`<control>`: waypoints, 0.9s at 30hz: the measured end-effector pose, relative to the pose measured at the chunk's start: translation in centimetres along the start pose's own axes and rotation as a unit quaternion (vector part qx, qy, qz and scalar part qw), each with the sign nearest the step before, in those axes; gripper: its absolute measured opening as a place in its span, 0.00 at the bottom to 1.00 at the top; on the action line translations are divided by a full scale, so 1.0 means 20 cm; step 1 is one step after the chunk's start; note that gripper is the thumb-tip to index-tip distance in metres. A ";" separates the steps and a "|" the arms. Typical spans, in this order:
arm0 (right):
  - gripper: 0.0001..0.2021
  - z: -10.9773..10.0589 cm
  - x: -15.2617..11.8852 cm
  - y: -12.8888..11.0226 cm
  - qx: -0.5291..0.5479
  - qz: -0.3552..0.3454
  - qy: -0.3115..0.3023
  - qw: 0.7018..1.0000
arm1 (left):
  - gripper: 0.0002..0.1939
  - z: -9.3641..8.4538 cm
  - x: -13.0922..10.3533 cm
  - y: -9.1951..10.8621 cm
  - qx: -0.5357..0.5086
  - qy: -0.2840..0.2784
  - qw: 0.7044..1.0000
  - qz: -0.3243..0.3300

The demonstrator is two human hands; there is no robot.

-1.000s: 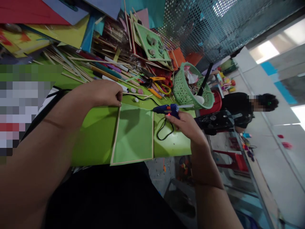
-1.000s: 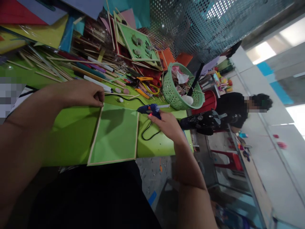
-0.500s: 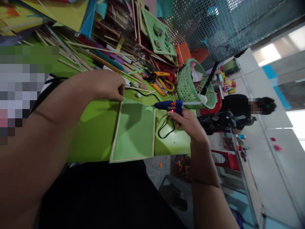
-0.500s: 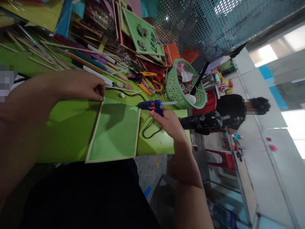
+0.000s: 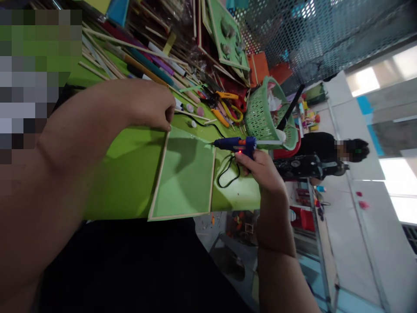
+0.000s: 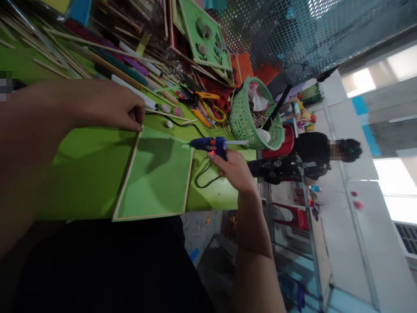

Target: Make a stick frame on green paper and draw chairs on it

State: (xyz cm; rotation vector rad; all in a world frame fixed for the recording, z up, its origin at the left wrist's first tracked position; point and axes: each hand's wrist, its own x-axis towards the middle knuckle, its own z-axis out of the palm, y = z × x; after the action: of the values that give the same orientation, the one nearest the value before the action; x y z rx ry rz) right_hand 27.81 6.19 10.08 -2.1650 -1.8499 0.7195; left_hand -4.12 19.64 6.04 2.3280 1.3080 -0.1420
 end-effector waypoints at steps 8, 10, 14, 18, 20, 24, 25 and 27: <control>0.25 0.02 0.01 0.01 0.050 -0.008 0.003 0.999 | 0.12 -0.03 -0.03 0.04 0.010 0.001 1.000 -0.013; 0.26 0.01 0.01 0.02 0.047 -0.007 0.006 0.999 | 0.11 -0.03 -0.04 0.04 0.005 0.002 1.000 -0.010; 0.28 0.00 0.01 0.05 0.045 0.004 0.010 0.999 | 0.10 -0.03 -0.04 0.05 0.003 0.006 1.000 -0.015; 0.26 0.00 -0.01 0.03 0.093 0.009 0.026 0.995 | 0.10 -0.03 -0.03 0.06 0.014 0.006 0.999 -0.032; 0.24 0.01 -0.02 0.01 0.110 -0.001 0.037 0.993 | 0.09 -0.02 -0.03 0.06 0.025 0.010 0.999 -0.030; 0.21 0.03 -0.04 0.00 0.157 -0.016 0.075 0.985 | 0.10 -0.02 -0.04 0.07 0.047 0.012 0.999 -0.016; 0.21 0.04 -0.05 0.01 0.172 -0.021 0.088 0.981 | 0.11 -0.02 -0.05 0.08 0.049 0.008 0.998 -0.024; 0.19 0.06 -0.05 0.02 0.195 -0.029 0.105 0.975 | 0.13 -0.04 -0.07 0.11 0.054 -0.001 0.998 -0.043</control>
State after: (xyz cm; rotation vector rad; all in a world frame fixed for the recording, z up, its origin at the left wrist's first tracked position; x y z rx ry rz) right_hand 27.53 5.03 9.04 -1.8496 -1.5125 0.7374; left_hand -3.20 17.83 7.92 2.3599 1.4319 -0.2476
